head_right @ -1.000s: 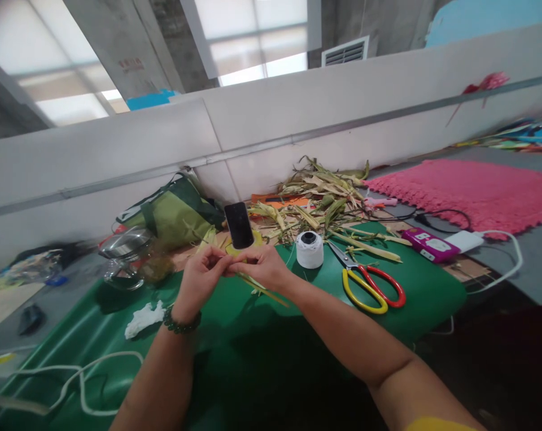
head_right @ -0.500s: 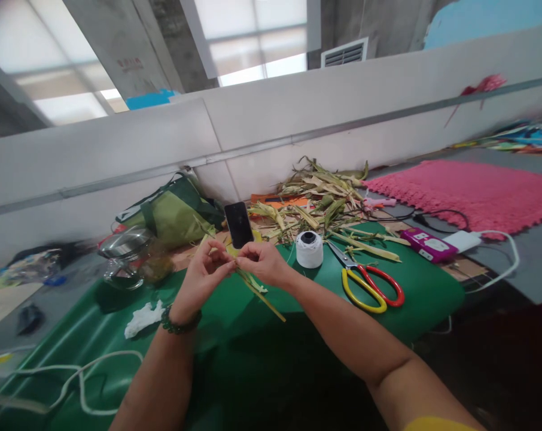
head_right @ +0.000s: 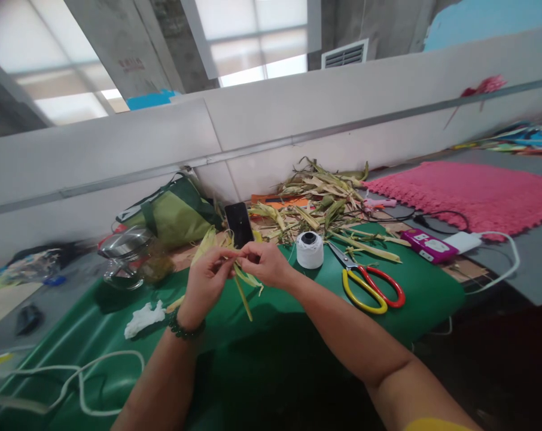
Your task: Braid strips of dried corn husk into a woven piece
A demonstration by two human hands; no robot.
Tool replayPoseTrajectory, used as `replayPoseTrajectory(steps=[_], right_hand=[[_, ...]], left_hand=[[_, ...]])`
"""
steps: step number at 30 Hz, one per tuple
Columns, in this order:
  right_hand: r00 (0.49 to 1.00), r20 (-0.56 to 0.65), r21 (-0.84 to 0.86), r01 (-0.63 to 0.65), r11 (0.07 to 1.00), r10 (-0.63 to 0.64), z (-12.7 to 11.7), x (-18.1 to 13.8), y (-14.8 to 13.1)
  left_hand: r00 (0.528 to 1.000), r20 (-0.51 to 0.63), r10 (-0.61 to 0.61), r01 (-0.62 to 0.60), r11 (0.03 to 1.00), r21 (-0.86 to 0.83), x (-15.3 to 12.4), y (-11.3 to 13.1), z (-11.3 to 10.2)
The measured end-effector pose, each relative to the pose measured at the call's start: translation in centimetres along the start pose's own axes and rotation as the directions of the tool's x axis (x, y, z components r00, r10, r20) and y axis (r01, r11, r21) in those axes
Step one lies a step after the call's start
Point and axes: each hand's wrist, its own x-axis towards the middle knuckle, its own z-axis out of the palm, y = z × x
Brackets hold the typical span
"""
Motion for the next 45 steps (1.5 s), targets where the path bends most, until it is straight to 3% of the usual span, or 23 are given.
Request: replayPoseTrajectory(steps=[4, 9, 11, 17, 20, 24, 30, 38, 45], right_hand=[[1.000, -0.008, 0.005, 0.009, 1.000, -0.009, -0.1, 0.1, 0.1], [1.000, -0.003, 0.022, 0.016, 1.000, -0.016, -0.4, 0.1, 0.1], [1.000, 0.010, 0.016, 0.015, 1.000, -0.015, -0.5, 0.1, 0.1], [1.000, 0.023, 0.012, -0.011, 1.000, 0.011, -0.5, 0.3, 0.2], [0.999, 0.031, 0.046, -0.015, 0.999, 0.014, -0.6, 0.5, 0.3], [0.998, 0.045, 0.078, -0.042, 0.996, 0.038, -0.7, 0.5, 0.2], [0.993, 0.089, 0.109, -0.089, 0.990, 0.080, -0.9, 0.5, 0.2], [0.978, 0.176, 0.175, -0.144, 0.974, 0.113, -1.2, 1.0, 0.8], [0.979, 0.164, 0.174, -0.146, 0.974, 0.117, -1.1, 1.1, 1.0]], left_hand=[[0.995, -0.070, 0.077, -0.071, 0.995, 0.076, 0.1, -0.1, -0.1], [0.989, 0.137, -0.059, 0.085, 0.977, -0.195, 0.5, -0.9, -0.3], [0.980, 0.185, -0.070, 0.111, 0.969, -0.219, 0.6, -1.0, -0.3], [0.994, -0.032, 0.103, -0.101, 0.993, 0.054, 0.5, -0.1, -0.2], [0.984, -0.031, 0.175, -0.170, 0.976, 0.139, 0.2, 0.2, 0.0], [0.984, -0.014, 0.177, -0.170, 0.965, 0.199, 0.1, -0.1, 0.3], [0.995, 0.060, 0.082, -0.090, 0.987, 0.131, 0.5, -0.5, 0.3], [0.972, 0.204, -0.114, 0.146, 0.978, -0.150, 1.0, -0.5, -0.4], [0.975, 0.210, -0.075, 0.114, 0.977, -0.180, 1.0, -0.9, -0.4]])
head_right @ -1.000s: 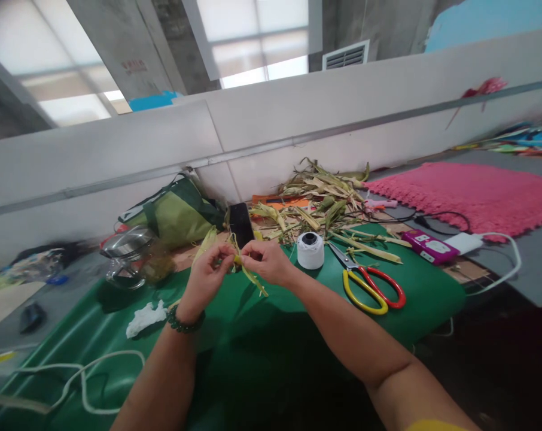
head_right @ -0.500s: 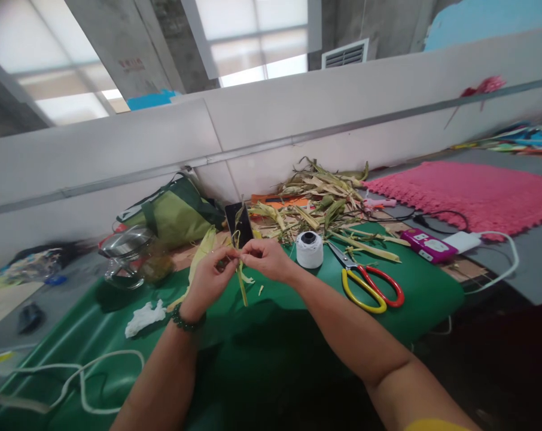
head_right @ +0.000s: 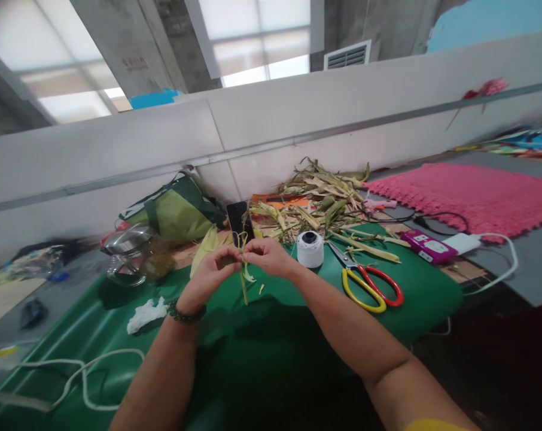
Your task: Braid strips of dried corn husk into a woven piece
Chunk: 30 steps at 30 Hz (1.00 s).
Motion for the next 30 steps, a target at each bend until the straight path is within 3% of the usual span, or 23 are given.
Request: replayPoseTrajectory(steps=[13, 23, 30], right_hand=[[0.998, 0.058, 0.044, 0.006, 0.999, -0.009, -0.1, -0.4, -0.5], [0.996, 0.089, 0.101, -0.028, 0.994, 0.019, -0.1, -0.3, -0.6], [0.995, 0.094, 0.074, -0.028, 0.997, 0.021, -0.2, -0.3, -0.3]], left_hand=[[0.994, -0.107, -0.033, 0.030, 0.999, -0.031, 0.0, 0.1, 0.2], [0.996, -0.085, 0.032, -0.021, 0.991, 0.131, -0.4, 1.0, 0.0], [0.997, -0.080, 0.019, -0.012, 0.995, 0.094, -0.5, 0.9, -0.1]])
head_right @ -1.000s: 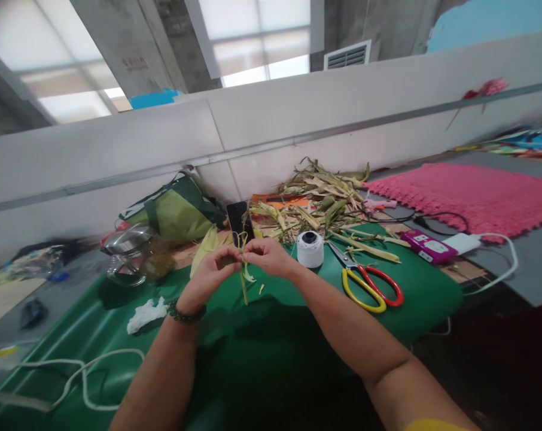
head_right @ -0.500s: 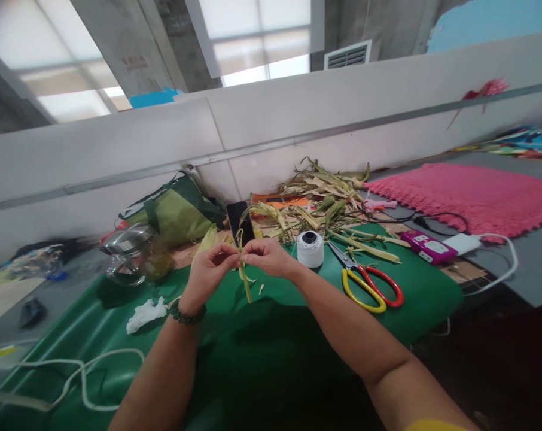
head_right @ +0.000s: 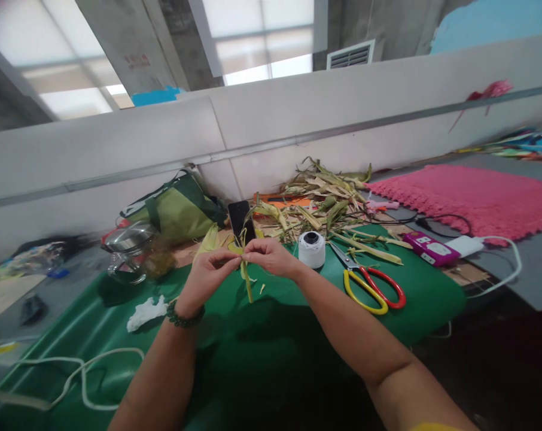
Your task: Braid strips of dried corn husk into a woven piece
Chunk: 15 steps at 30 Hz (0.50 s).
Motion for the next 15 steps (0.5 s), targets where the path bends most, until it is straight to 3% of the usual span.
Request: replayPoseTrajectory(steps=[15], right_hand=[[0.999, 0.004, -0.067, 0.052, 0.996, -0.052, 0.04, 0.02, 0.20]], left_hand=[[1.000, 0.004, 0.008, -0.008, 1.000, 0.013, 0.06, -0.18, -0.02]])
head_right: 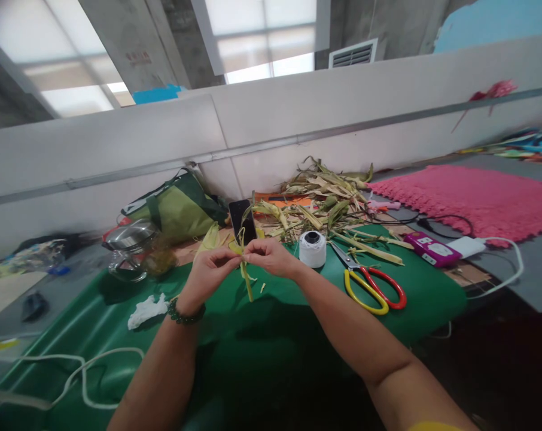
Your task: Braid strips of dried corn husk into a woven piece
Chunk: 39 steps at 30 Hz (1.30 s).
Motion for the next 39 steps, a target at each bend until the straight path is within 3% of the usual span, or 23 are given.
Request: replayPoseTrajectory(steps=[11, 16, 19, 24, 30, 35, 39], right_hand=[[0.995, -0.046, -0.037, -0.091, 0.995, 0.090, -0.7, 0.1, -0.2], [0.987, -0.036, -0.085, -0.157, 0.984, 0.154, -1.7, 0.3, 0.4], [0.983, -0.065, -0.129, -0.178, 0.976, 0.171, -1.7, 0.7, 1.2], [0.969, -0.154, -0.195, -0.221, 0.956, 0.192, -1.0, 1.2, 2.6], [0.979, -0.174, -0.169, -0.139, 0.976, 0.109, -0.7, 1.1, 2.5], [0.951, -0.308, -0.292, -0.062, 0.954, -0.033, -1.1, 0.7, 1.7], [0.937, -0.347, -0.300, -0.081, 0.951, -0.030, -1.0, 0.7, 1.6]], left_hand=[[0.996, -0.012, -0.086, 0.086, 0.996, 0.028, 0.4, -0.4, -0.8], [0.977, 0.153, -0.146, 0.132, 0.986, 0.103, 0.5, -0.7, -2.6], [0.966, 0.233, -0.110, 0.079, 0.987, 0.137, 0.4, -0.9, -3.2], [0.986, 0.165, 0.023, -0.020, 1.000, -0.022, 0.2, -0.5, -2.8], [0.980, 0.197, -0.039, 0.105, 0.937, -0.333, 0.1, -0.6, -1.6], [0.986, 0.137, -0.092, 0.123, 0.963, -0.240, 0.4, -1.6, -1.6], [0.985, 0.154, -0.079, 0.112, 0.970, -0.214, 0.5, -1.5, -1.9]])
